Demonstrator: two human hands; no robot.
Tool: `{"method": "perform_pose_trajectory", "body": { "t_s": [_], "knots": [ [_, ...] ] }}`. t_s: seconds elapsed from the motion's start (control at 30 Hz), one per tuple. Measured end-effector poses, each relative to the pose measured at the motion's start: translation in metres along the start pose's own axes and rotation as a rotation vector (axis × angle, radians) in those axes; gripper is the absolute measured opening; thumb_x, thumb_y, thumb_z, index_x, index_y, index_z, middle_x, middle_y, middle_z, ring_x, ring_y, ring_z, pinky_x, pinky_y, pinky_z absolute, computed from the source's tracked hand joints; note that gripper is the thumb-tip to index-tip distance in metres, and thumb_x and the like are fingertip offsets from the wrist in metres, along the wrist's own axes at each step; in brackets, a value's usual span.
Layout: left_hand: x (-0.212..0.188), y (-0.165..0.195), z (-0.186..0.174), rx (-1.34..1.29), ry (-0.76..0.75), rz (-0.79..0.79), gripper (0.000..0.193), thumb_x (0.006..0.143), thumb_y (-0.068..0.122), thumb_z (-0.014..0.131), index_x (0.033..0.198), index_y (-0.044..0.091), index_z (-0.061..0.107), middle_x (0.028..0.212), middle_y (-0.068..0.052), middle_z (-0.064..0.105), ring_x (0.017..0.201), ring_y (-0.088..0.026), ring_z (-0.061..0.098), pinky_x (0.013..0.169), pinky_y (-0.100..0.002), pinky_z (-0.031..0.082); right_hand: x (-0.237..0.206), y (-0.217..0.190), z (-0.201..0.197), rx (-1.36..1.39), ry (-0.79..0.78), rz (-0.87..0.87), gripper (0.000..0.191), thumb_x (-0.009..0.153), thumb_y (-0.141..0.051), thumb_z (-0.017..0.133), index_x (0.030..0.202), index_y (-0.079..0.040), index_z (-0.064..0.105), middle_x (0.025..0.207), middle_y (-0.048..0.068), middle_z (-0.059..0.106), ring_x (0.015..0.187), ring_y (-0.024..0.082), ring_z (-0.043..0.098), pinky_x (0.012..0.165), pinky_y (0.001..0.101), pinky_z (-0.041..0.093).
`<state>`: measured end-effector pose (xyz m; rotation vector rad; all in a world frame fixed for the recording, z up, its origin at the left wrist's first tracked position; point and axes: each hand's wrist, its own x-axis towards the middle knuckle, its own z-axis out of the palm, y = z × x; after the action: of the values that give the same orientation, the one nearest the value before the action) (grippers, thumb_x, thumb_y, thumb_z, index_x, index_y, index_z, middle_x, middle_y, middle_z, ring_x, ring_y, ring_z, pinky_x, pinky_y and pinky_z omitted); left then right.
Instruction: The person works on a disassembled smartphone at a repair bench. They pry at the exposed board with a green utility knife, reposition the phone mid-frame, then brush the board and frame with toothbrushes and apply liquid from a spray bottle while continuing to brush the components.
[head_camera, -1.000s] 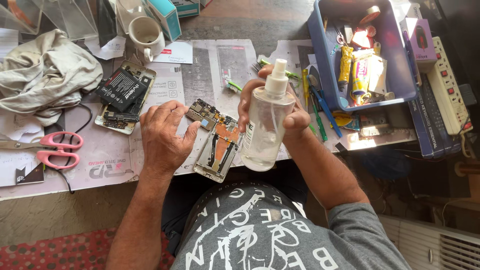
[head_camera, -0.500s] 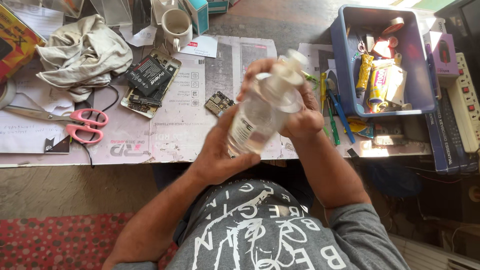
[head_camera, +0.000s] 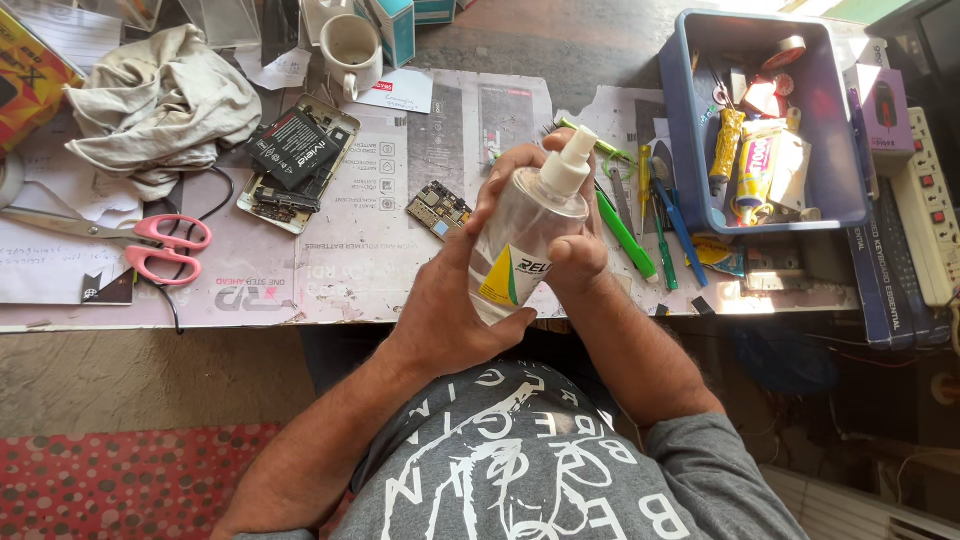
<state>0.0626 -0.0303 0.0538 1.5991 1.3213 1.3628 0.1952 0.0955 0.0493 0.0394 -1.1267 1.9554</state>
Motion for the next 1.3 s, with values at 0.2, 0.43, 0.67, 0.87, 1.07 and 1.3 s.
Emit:
{"method": "perform_pose_trajectory", "body": {
  "t_s": [0.2, 0.43, 0.67, 0.87, 1.07, 1.3],
  "knots": [
    [-0.004, 0.001, 0.013, 0.163, 0.068, 0.046, 0.106, 0.079, 0.022, 0.088, 0.153, -0.005, 0.018, 0.129, -0.026, 0.06, 0.118, -0.039, 0.069, 0.101, -0.043, 0.058, 0.0, 0.009, 0.0, 0.079, 0.031, -0.007, 0.082, 0.077, -0.03, 0.089, 0.143, -0.02, 0.042, 0.113, 0.02, 0.061, 0.102, 0.032, 0.07, 0.086, 0.0453, 0.065],
    [-0.007, -0.009, -0.025, 0.216, 0.028, 0.205, 0.07, 0.071, 0.041, 0.091, 0.121, 0.003, 0.062, 0.102, -0.012, 0.072, 0.092, -0.031, 0.069, 0.085, -0.047, 0.049, -0.002, -0.047, 0.028, -0.627, -0.049, -0.036, 0.097, 0.084, -0.031, 0.09, 0.161, -0.022, 0.03, 0.118, 0.02, 0.062, 0.1, 0.029, 0.073, 0.086, 0.0423, 0.067],
    [0.005, -0.064, -0.065, 0.419, 0.35, 0.031, 0.011, 0.095, 0.01, 0.077, 0.1, 0.007, 0.067, 0.085, -0.006, 0.067, 0.073, -0.019, 0.067, 0.064, -0.033, 0.051, 0.0, -0.082, 0.019, -1.622, -0.457, -0.025, 0.096, 0.082, -0.024, 0.091, 0.16, -0.021, 0.035, 0.127, 0.022, 0.065, 0.106, 0.035, 0.072, 0.089, 0.0471, 0.063],
    [0.004, -0.076, -0.057, 0.598, 0.255, 0.05, 0.016, 0.089, 0.011, 0.081, 0.095, 0.006, 0.067, 0.082, -0.007, 0.068, 0.071, -0.025, 0.068, 0.061, -0.037, 0.052, 0.002, -0.067, 0.03, -1.778, -0.496, 0.238, 0.089, 0.088, -0.023, 0.092, 0.157, -0.016, 0.036, 0.126, 0.021, 0.065, 0.103, 0.033, 0.072, 0.083, 0.0441, 0.062],
    [0.002, -0.073, -0.06, 0.534, 0.248, 0.046, 0.014, 0.09, 0.005, 0.077, 0.1, 0.007, 0.067, 0.087, -0.006, 0.068, 0.077, -0.023, 0.071, 0.065, -0.037, 0.053, 0.004, -0.063, 0.026, -1.799, -0.487, 0.305, 0.087, 0.088, -0.023, 0.091, 0.156, -0.012, 0.038, 0.123, 0.022, 0.065, 0.103, 0.035, 0.072, 0.084, 0.0451, 0.062],
    [0.004, -0.073, -0.06, 0.546, 0.256, 0.065, 0.014, 0.089, 0.006, 0.077, 0.1, 0.006, 0.068, 0.089, -0.007, 0.07, 0.077, -0.021, 0.073, 0.066, -0.035, 0.055, 0.005, -0.063, 0.025, -1.815, -0.457, 0.347, 0.076, 0.09, -0.023, 0.091, 0.148, -0.011, 0.043, 0.121, 0.022, 0.067, 0.099, 0.034, 0.074, 0.082, 0.0445, 0.063]
  ]
}}
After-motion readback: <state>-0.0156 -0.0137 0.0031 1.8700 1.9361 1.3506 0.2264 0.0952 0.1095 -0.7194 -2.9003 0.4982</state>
